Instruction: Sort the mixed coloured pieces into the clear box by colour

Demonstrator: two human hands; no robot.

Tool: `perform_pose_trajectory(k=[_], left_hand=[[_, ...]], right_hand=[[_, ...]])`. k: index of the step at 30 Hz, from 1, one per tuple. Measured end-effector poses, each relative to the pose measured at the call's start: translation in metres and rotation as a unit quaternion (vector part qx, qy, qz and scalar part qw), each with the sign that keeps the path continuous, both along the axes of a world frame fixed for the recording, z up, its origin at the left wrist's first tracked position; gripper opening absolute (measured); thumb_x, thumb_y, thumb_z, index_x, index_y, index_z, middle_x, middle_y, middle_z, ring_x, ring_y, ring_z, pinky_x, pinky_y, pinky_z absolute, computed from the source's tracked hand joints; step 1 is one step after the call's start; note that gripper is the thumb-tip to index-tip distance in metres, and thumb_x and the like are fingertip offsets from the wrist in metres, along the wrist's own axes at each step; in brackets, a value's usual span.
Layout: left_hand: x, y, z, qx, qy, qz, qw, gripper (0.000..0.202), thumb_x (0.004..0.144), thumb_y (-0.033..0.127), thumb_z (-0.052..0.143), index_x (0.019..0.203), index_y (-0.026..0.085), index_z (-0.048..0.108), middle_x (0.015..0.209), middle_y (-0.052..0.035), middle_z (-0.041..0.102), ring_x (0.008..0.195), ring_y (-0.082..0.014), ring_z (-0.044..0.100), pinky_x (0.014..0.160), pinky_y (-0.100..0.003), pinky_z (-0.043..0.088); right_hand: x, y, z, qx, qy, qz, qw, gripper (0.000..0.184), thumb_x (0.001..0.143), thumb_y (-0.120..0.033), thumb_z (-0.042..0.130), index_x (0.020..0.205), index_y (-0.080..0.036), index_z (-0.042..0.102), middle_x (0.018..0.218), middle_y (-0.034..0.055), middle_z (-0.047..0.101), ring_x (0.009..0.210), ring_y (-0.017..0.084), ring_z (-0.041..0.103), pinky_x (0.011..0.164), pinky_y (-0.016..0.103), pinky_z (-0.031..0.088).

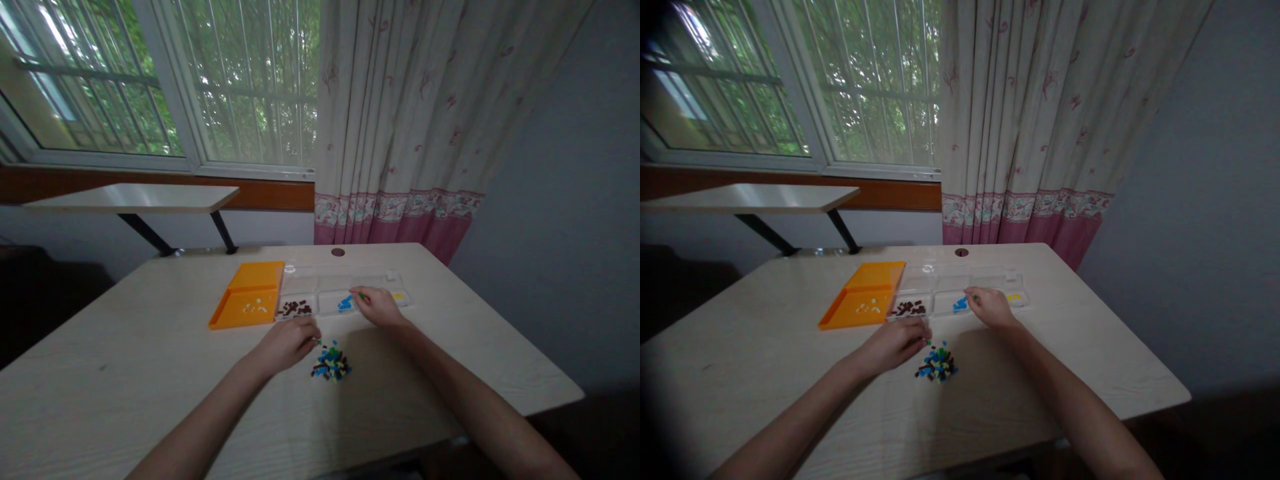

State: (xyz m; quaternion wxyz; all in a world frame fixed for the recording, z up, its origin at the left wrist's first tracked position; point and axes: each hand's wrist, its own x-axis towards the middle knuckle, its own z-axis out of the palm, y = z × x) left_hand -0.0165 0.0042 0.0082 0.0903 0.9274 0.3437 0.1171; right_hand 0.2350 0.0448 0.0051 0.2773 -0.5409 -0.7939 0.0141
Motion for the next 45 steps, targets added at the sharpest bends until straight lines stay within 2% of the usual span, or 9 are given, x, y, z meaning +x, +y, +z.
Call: perform_pose_trajectory(k=[4,9,13,17,28,32,36,41,45], left_hand=[[0.004,-0.002,0.002,0.007,-0.009,-0.007,1.000,0.021,0.085,0.019,0.039,0.088,0.019,0.059,0.085,-0.0037,0.058,0.082,-0.0142,0.055,0.072,-0.022,0.042],[0.007,-0.005,0.004,0.020,-0.014,0.002,1.000,0.021,0.087,0.020,0.037,0.088,0.019,0.058,0.084,-0.0035,0.058,0.080,-0.0143,0.055,0.071,-0.023,0.042],[0.007,-0.007,0.006,0.039,-0.049,0.030,0.998,0.020,0.088,0.024,0.036,0.087,0.018,0.055,0.085,-0.0042,0.057,0.080,-0.0146,0.054,0.070,-0.024,0.043],[0.008,-0.009,0.007,0.052,-0.081,0.039,0.995,0.021,0.089,0.025,0.035,0.088,0.017,0.054,0.085,-0.0047,0.056,0.080,-0.0146,0.053,0.069,-0.023,0.042],[0.009,-0.009,0.007,0.057,-0.108,0.028,0.992,0.023,0.089,0.027,0.036,0.088,0.017,0.057,0.084,-0.0053,0.058,0.079,-0.0139,0.054,0.070,-0.023,0.043],[0.008,-0.009,0.008,0.040,-0.120,0.026,0.992,0.022,0.089,0.027,0.037,0.092,0.018,0.057,0.088,-0.0054,0.058,0.082,-0.0142,0.054,0.072,-0.024,0.043],[0.008,-0.008,0.009,0.016,-0.115,0.028,0.993,0.021,0.087,0.026,0.039,0.095,0.018,0.057,0.089,-0.0051,0.059,0.083,-0.0148,0.054,0.074,-0.025,0.043],[0.008,-0.009,0.005,-0.013,-0.060,-0.023,0.998,0.021,0.086,0.020,0.039,0.092,0.020,0.059,0.088,-0.0040,0.058,0.083,-0.0141,0.055,0.074,-0.023,0.043],[0.009,-0.010,0.003,-0.010,-0.024,-0.021,0.999,0.020,0.086,0.019,0.038,0.087,0.020,0.058,0.085,-0.0032,0.057,0.079,-0.0130,0.055,0.070,-0.020,0.043]], right_hand=[[0.000,-0.002,0.002,0.000,-0.006,0.020,1.000,0.025,0.082,-0.030,0.045,0.094,-0.023,0.067,0.073,0.0006,0.069,0.060,0.012,0.059,0.058,0.019,0.041],[-0.017,-0.015,-0.003,0.036,-0.029,0.111,0.993,0.020,0.080,-0.026,0.048,0.086,-0.023,0.067,0.068,-0.0009,0.069,0.054,0.010,0.059,0.055,0.019,0.041],[-0.034,-0.032,-0.009,0.054,-0.042,0.160,0.985,0.018,0.078,-0.033,0.054,0.086,-0.024,0.067,0.072,-0.0011,0.070,0.059,0.011,0.061,0.058,0.019,0.042],[-0.042,-0.041,-0.011,0.051,-0.040,0.174,0.983,0.018,0.077,-0.035,0.057,0.089,-0.026,0.066,0.069,-0.0014,0.069,0.058,0.011,0.061,0.058,0.019,0.042],[-0.044,-0.043,-0.010,0.067,0.006,0.194,0.979,0.014,0.076,-0.031,0.057,0.082,-0.023,0.068,0.057,-0.0026,0.065,0.045,0.008,0.054,0.050,0.018,0.038],[-0.041,-0.040,-0.010,0.076,0.001,0.209,0.975,0.014,0.077,-0.030,0.056,0.084,-0.024,0.067,0.064,-0.0027,0.068,0.052,0.008,0.058,0.053,0.017,0.040],[-0.030,-0.032,-0.004,0.152,0.015,0.206,0.967,0.015,0.079,-0.030,0.054,0.084,-0.023,0.066,0.070,-0.0017,0.069,0.061,0.009,0.062,0.059,0.017,0.042],[-0.016,-0.028,0.015,0.276,0.078,0.141,0.947,0.016,0.079,-0.031,0.054,0.076,-0.022,0.067,0.060,-0.0006,0.068,0.050,0.008,0.058,0.057,0.018,0.043],[-0.016,-0.032,0.021,0.317,0.096,0.139,0.933,0.014,0.078,-0.029,0.056,0.075,-0.021,0.067,0.057,-0.0005,0.066,0.045,0.007,0.054,0.055,0.018,0.043]])
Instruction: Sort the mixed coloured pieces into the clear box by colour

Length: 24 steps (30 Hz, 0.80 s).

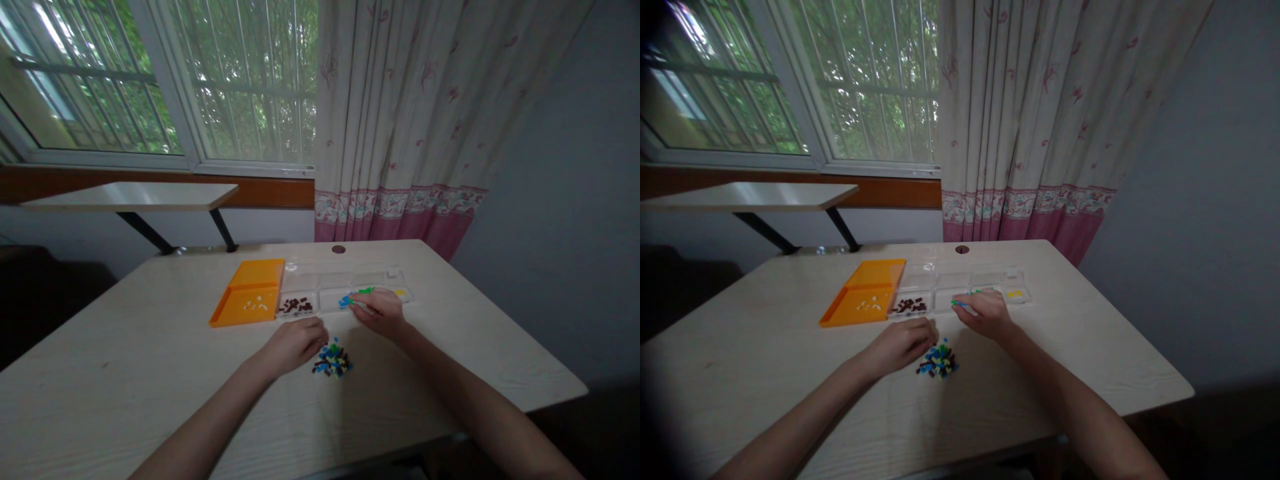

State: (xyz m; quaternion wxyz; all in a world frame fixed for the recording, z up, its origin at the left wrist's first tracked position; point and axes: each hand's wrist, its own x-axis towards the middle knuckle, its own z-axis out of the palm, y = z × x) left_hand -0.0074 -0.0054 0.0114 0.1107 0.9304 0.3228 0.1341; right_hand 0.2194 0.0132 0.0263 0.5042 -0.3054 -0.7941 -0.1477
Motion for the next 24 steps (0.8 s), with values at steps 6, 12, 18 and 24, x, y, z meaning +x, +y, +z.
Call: perform_pose_trajectory(k=[6,12,18,24], left_hand=[[-0.001,0.002,-0.003,0.020,0.023,0.007,1.000,0.021,0.086,0.021,0.037,0.087,0.019,0.058,0.083,-0.0035,0.057,0.078,-0.0133,0.055,0.069,-0.021,0.042],[-0.002,0.003,-0.001,0.021,0.032,0.010,0.999,0.020,0.085,0.019,0.038,0.088,0.019,0.058,0.084,-0.0039,0.057,0.079,-0.0140,0.055,0.070,-0.022,0.042],[-0.004,0.003,0.000,0.028,0.040,0.013,0.999,0.020,0.084,0.018,0.038,0.089,0.019,0.057,0.086,-0.0042,0.056,0.081,-0.0150,0.055,0.071,-0.023,0.042],[-0.004,0.003,-0.002,0.029,0.038,0.009,0.999,0.019,0.084,0.019,0.039,0.089,0.020,0.057,0.086,-0.0039,0.057,0.081,-0.0151,0.055,0.070,-0.023,0.042]], right_hand=[[-0.002,0.000,-0.004,-0.013,-0.012,0.001,1.000,0.015,0.079,-0.029,0.055,0.077,-0.021,0.067,0.060,-0.0003,0.067,0.047,0.007,0.056,0.057,0.019,0.043],[0.017,0.013,0.000,-0.024,-0.043,-0.012,0.999,0.015,0.079,-0.028,0.055,0.081,-0.021,0.068,0.066,0.0010,0.069,0.051,0.008,0.058,0.059,0.020,0.043],[0.057,0.038,0.000,-0.178,-0.126,-0.073,0.973,0.020,0.081,-0.030,0.051,0.089,-0.021,0.067,0.081,0.0016,0.070,0.056,0.010,0.059,0.058,0.020,0.043],[0.072,0.048,-0.005,-0.245,-0.128,-0.138,0.951,0.026,0.082,-0.031,0.048,0.100,-0.022,0.064,0.057,-0.0014,0.062,0.047,0.011,0.053,0.048,0.020,0.035]])
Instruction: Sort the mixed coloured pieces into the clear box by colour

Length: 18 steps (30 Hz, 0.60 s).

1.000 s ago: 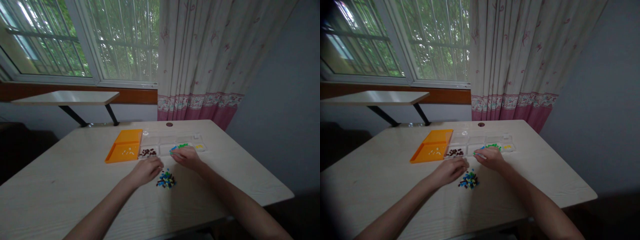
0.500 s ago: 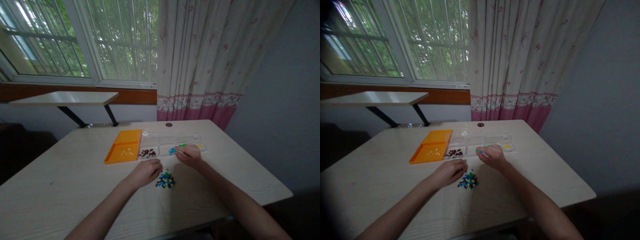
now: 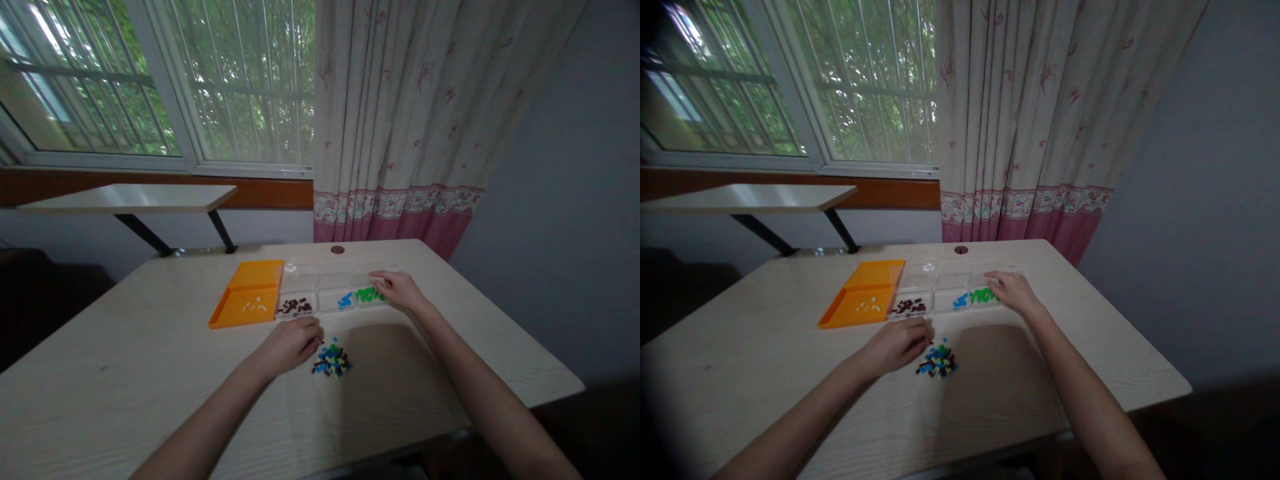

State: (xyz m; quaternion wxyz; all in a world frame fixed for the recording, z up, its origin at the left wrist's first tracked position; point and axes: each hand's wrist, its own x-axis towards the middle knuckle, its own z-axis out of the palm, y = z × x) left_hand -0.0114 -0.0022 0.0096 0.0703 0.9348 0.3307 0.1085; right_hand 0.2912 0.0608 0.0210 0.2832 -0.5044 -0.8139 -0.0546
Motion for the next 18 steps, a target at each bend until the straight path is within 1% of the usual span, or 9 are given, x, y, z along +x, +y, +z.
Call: perform_pose_trajectory(k=[2,4,6,9,11,14,18], left_hand=[[0.001,0.000,-0.001,0.000,-0.006,0.001,1.000,0.018,0.085,0.020,0.039,0.087,0.019,0.057,0.084,-0.0035,0.057,0.079,-0.0144,0.055,0.070,-0.023,0.042],[0.002,-0.001,-0.002,0.002,-0.008,0.005,1.000,0.018,0.085,0.020,0.039,0.086,0.019,0.057,0.083,-0.0032,0.057,0.077,-0.0138,0.055,0.068,-0.022,0.042],[0.004,-0.001,-0.001,0.010,-0.013,0.010,1.000,0.019,0.086,0.022,0.038,0.085,0.019,0.057,0.082,-0.0033,0.057,0.076,-0.0137,0.055,0.067,-0.022,0.043],[0.006,-0.003,0.003,0.024,-0.034,0.022,0.999,0.021,0.087,0.023,0.036,0.087,0.018,0.056,0.083,-0.0041,0.057,0.078,-0.0142,0.055,0.069,-0.023,0.043],[0.006,-0.004,0.006,0.036,-0.052,0.033,0.997,0.020,0.087,0.023,0.036,0.086,0.017,0.056,0.083,-0.0046,0.057,0.078,-0.0146,0.054,0.069,-0.024,0.043],[0.005,-0.004,0.008,0.045,-0.071,0.037,0.996,0.018,0.085,0.024,0.039,0.084,0.017,0.055,0.083,-0.0048,0.056,0.078,-0.0151,0.054,0.067,-0.024,0.043],[0.004,-0.004,0.006,0.033,-0.108,0.024,0.993,0.013,0.082,0.023,0.044,0.083,0.017,0.056,0.082,-0.0045,0.057,0.077,-0.0148,0.054,0.066,-0.024,0.043]], right_hand=[[-0.003,-0.001,0.000,0.000,0.011,-0.005,1.000,0.026,0.083,-0.030,0.046,0.097,-0.021,0.065,0.054,-0.0016,0.061,0.046,0.010,0.052,0.048,0.020,0.035],[-0.011,-0.004,-0.001,-0.003,0.016,0.005,1.000,0.025,0.082,-0.029,0.046,0.093,-0.020,0.066,0.058,-0.0007,0.063,0.049,0.010,0.054,0.050,0.020,0.036],[-0.024,-0.009,-0.003,-0.013,0.008,0.036,0.999,0.024,0.082,-0.027,0.046,0.092,-0.020,0.066,0.068,0.0007,0.067,0.055,0.011,0.057,0.053,0.019,0.038],[-0.053,-0.025,-0.009,-0.035,-0.040,0.107,0.993,0.022,0.081,-0.026,0.046,0.090,-0.022,0.066,0.079,0.0008,0.070,0.065,0.011,0.061,0.060,0.019,0.040],[-0.073,-0.038,-0.015,-0.047,-0.070,0.146,0.986,0.020,0.081,-0.027,0.048,0.089,-0.023,0.066,0.079,0.0003,0.070,0.067,0.012,0.062,0.061,0.019,0.040],[-0.094,-0.053,-0.021,-0.053,-0.080,0.174,0.980,0.019,0.081,-0.029,0.049,0.091,-0.026,0.065,0.078,-0.0010,0.070,0.066,0.012,0.062,0.061,0.019,0.040],[-0.101,-0.060,-0.026,-0.044,-0.081,0.181,0.979,0.017,0.080,-0.029,0.051,0.090,-0.026,0.065,0.078,-0.0014,0.070,0.062,0.011,0.061,0.060,0.020,0.039]])
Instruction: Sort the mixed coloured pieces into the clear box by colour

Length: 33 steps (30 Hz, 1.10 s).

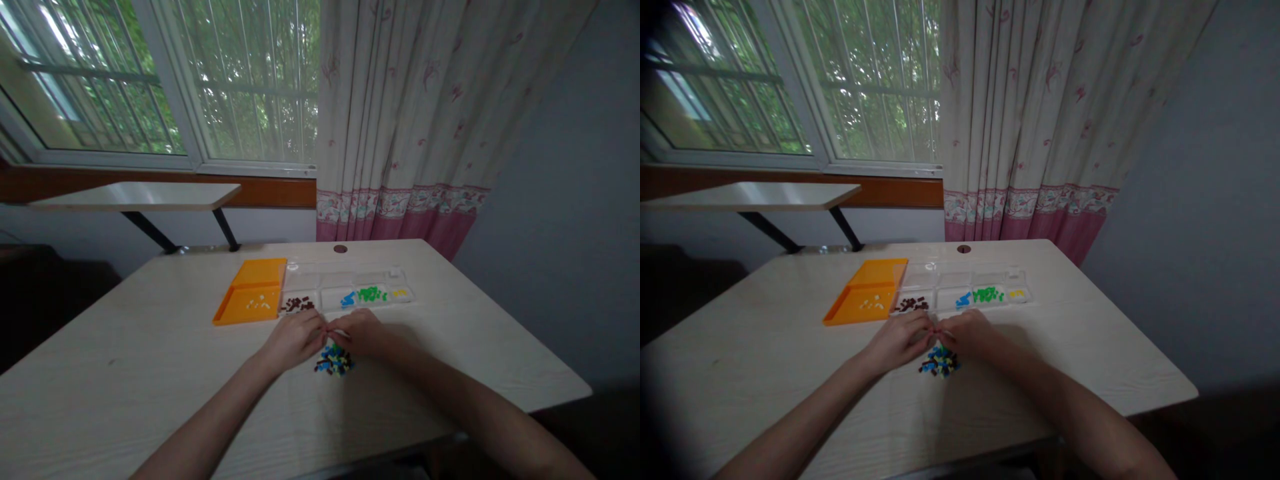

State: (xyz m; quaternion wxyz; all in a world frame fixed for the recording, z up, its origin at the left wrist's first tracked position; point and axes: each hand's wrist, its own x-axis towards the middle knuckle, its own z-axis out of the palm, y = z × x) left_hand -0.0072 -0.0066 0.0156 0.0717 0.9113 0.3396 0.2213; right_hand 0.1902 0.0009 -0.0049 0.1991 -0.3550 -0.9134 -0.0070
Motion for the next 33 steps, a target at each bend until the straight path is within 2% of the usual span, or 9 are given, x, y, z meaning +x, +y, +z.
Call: perform_pose_trajectory(k=[8,11,16,22,27,33], left_hand=[[0.003,0.004,-0.003,-0.075,-0.176,0.003,0.982,0.014,0.082,0.025,0.050,0.081,0.016,0.062,0.075,-0.0040,0.058,0.070,-0.0120,0.052,0.060,-0.021,0.041],[0.005,0.005,-0.003,-0.101,-0.218,0.018,0.971,0.014,0.079,0.028,0.056,0.079,0.016,0.063,0.073,-0.0035,0.059,0.066,-0.0112,0.051,0.057,-0.020,0.040],[0.008,0.004,-0.003,-0.114,-0.247,0.032,0.962,0.014,0.077,0.029,0.059,0.078,0.016,0.064,0.073,-0.0038,0.060,0.062,-0.0106,0.051,0.054,-0.020,0.040],[0.005,0.002,0.000,-0.057,-0.266,0.048,0.961,0.013,0.081,0.025,0.054,0.079,0.016,0.063,0.076,-0.0050,0.060,0.071,-0.0131,0.054,0.062,-0.023,0.043],[-0.003,-0.001,0.009,0.031,-0.309,0.094,0.946,0.009,0.081,0.021,0.054,0.081,0.016,0.061,0.077,-0.0050,0.060,0.071,-0.0127,0.054,0.061,-0.022,0.043],[-0.007,0.000,0.012,0.077,-0.318,0.112,0.938,0.008,0.080,0.020,0.055,0.079,0.016,0.061,0.076,-0.0039,0.060,0.070,-0.0121,0.054,0.060,-0.021,0.043]], right_hand=[[0.004,0.004,0.003,0.035,0.071,0.011,0.997,0.025,0.086,-0.033,0.044,0.080,-0.022,0.066,0.065,0.0000,0.068,0.056,0.010,0.059,0.056,0.019,0.038],[0.003,0.003,0.006,0.049,0.109,0.025,0.993,0.026,0.086,-0.031,0.043,0.078,-0.020,0.066,0.062,-0.0002,0.067,0.051,0.009,0.057,0.053,0.019,0.038],[0.003,0.002,0.007,0.052,0.150,0.037,0.987,0.028,0.086,-0.032,0.043,0.079,-0.020,0.067,0.066,0.0004,0.068,0.056,0.010,0.060,0.056,0.019,0.040],[0.009,0.010,0.005,0.006,0.118,0.021,0.993,0.026,0.086,-0.034,0.044,0.085,-0.019,0.066,0.077,0.0025,0.069,0.066,0.011,0.062,0.062,0.019,0.042],[0.018,0.013,0.012,-0.077,0.001,0.040,0.996,0.016,0.080,-0.027,0.052,0.082,-0.021,0.067,0.064,-0.0004,0.067,0.054,0.010,0.056,0.052,0.018,0.036],[0.020,0.013,0.014,-0.106,-0.028,0.053,0.993,0.015,0.078,-0.028,0.054,0.082,-0.022,0.068,0.066,0.0001,0.067,0.055,0.010,0.056,0.053,0.018,0.034]])
